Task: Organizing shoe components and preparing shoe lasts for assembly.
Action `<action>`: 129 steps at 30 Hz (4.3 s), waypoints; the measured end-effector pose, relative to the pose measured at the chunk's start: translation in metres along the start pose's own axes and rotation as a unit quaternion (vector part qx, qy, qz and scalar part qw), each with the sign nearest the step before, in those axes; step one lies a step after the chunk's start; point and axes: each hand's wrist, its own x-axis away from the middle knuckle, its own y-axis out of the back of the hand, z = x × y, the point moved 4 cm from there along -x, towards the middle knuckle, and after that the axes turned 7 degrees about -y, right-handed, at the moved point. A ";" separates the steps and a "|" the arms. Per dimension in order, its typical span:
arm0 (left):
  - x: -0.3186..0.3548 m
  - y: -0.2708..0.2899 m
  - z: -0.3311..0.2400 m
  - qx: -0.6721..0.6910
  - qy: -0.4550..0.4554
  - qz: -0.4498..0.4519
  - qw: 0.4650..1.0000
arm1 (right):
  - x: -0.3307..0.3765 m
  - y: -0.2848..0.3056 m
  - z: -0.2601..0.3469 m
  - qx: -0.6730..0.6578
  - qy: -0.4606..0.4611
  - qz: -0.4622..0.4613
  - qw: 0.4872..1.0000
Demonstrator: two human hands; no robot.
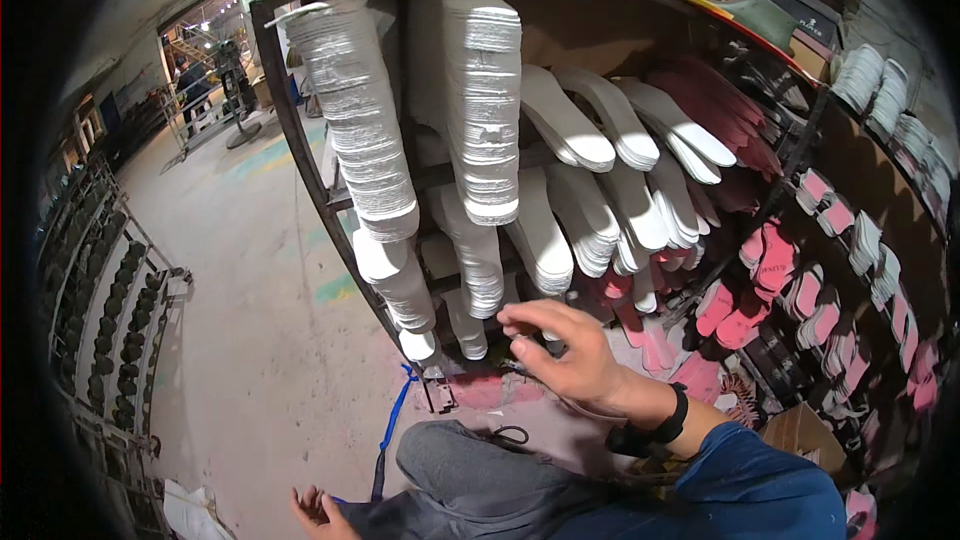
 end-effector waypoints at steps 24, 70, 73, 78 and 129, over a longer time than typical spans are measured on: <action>0.035 0.038 0.062 -0.101 0.059 -0.021 0.993 | -0.116 0.085 -0.022 0.405 -0.082 -0.105 0.905; -0.078 0.051 0.121 0.241 0.115 -0.067 0.961 | 0.098 -0.264 0.002 0.062 -0.121 0.326 0.936; -0.051 0.033 0.028 0.305 0.060 0.006 0.950 | 0.093 -0.269 0.038 -0.023 0.016 0.288 0.957; 0.023 -0.043 -0.053 0.378 0.109 0.088 0.915 | 0.093 -0.193 0.066 0.029 0.000 0.244 0.969; 0.090 0.151 0.406 -0.365 0.378 0.107 0.844 | 0.141 -0.273 -0.014 0.221 0.021 0.325 0.919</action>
